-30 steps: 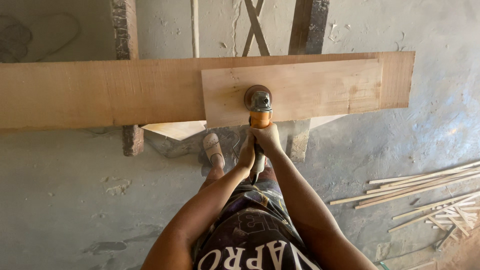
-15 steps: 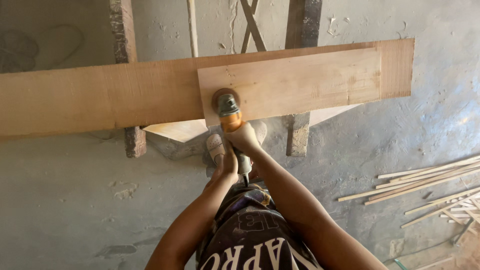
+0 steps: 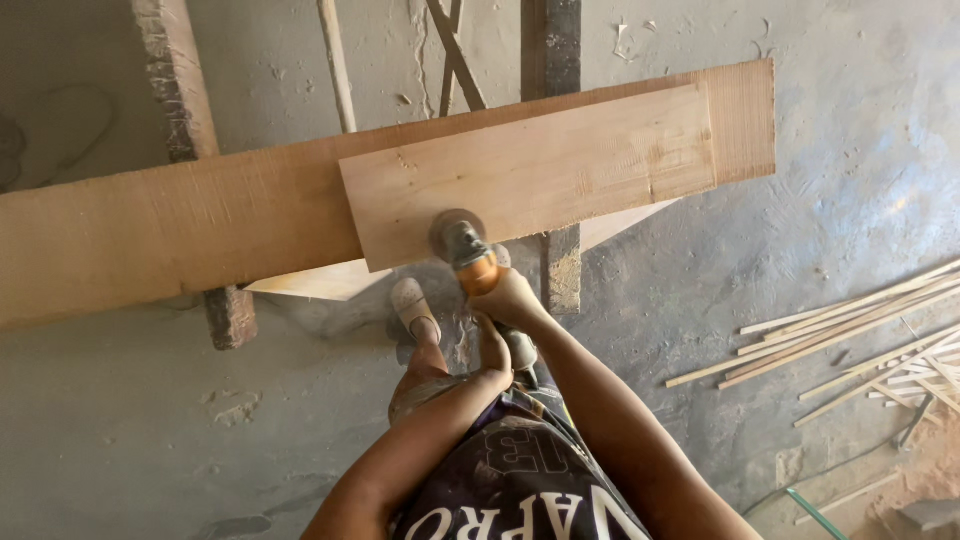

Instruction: The person uses an angle grinder with a sanding disc to smooth the surface of several wooden planks placed on a makeshift wooden stand. The person moves the tool back and forth across each plank, flips some planks to sand the other side, and handles thin wooden strips as well.

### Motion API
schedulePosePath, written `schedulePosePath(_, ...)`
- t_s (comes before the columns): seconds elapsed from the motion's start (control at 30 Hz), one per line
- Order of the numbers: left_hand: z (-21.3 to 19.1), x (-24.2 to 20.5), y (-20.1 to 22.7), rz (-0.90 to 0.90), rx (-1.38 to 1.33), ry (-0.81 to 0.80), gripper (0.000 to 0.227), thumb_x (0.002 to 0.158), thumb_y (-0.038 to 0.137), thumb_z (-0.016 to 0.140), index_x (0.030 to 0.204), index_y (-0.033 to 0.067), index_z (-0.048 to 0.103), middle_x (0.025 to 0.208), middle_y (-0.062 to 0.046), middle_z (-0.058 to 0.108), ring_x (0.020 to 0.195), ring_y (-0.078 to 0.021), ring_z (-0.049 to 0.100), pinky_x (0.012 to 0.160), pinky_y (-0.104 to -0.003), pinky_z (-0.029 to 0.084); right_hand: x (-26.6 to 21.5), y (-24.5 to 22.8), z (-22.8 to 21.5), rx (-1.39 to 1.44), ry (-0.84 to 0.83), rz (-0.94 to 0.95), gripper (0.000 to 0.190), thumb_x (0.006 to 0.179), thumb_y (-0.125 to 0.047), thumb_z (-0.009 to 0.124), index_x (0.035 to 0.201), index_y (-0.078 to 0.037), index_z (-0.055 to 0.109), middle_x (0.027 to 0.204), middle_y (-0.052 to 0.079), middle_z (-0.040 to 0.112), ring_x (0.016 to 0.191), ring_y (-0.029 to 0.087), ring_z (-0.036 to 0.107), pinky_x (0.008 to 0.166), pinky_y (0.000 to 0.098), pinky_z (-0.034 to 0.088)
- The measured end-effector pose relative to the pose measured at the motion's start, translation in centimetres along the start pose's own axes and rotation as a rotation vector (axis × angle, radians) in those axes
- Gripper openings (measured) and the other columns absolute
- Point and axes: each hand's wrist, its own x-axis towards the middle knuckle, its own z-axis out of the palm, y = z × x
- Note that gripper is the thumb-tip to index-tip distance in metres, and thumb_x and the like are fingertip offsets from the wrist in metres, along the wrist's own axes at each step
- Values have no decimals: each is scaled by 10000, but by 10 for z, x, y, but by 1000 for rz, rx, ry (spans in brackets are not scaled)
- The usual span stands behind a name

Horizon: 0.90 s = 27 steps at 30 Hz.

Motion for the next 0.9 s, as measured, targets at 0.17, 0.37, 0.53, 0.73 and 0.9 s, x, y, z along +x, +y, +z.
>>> schedulePosePath(0.17, 48, -6, 4, -41, 162, -194, 730, 1031, 671, 240, 1052, 32, 594, 713, -100, 650, 545, -195, 636, 491, -339, 526, 8, 54, -38, 247, 134, 112, 368, 681, -105, 788, 1019, -18, 670, 858, 79, 723, 745, 205, 715, 715, 355, 626)
schedulePosePath(0.37, 84, -1, 29, -160, 362, -460, 727, 1027, 675, 248, 1052, 35, 593, 717, -101, 651, 548, -194, 636, 493, -340, 526, 15, 85, -66, 631, 273, 51, 285, 733, -91, 754, 983, 10, 661, 825, 88, 706, 690, 186, 688, 642, 351, 593)
schedulePosePath(0.53, 52, -2, 61, -87, 314, -375, 724, 1024, 678, 255, 1052, 38, 592, 721, -101, 652, 550, -194, 636, 495, -341, 526, 28, 54, -34, 376, 273, 21, 300, 701, -121, 810, 962, -38, 687, 841, 71, 738, 716, 154, 714, 677, 311, 604)
schedulePosePath(0.73, 5, -1, 91, -45, 156, -296, 659, 1014, 665, 287, 1126, 84, 578, 770, -100, 653, 583, -193, 638, 518, -342, 530, 28, 16, 14, 319, 276, -27, 299, 720, -152, 805, 958, -16, 685, 847, 65, 742, 743, 148, 726, 709, 302, 609)
schedulePosePath(0.9, -34, 7, 87, -155, 135, -244, 802, 1026, 712, 194, 1118, 19, 587, 748, -152, 636, 541, -224, 639, 486, -347, 541, 21, -15, 45, 321, 233, -88, 337, 684, -124, 791, 974, 7, 677, 882, 92, 709, 768, 214, 725, 704, 342, 616)
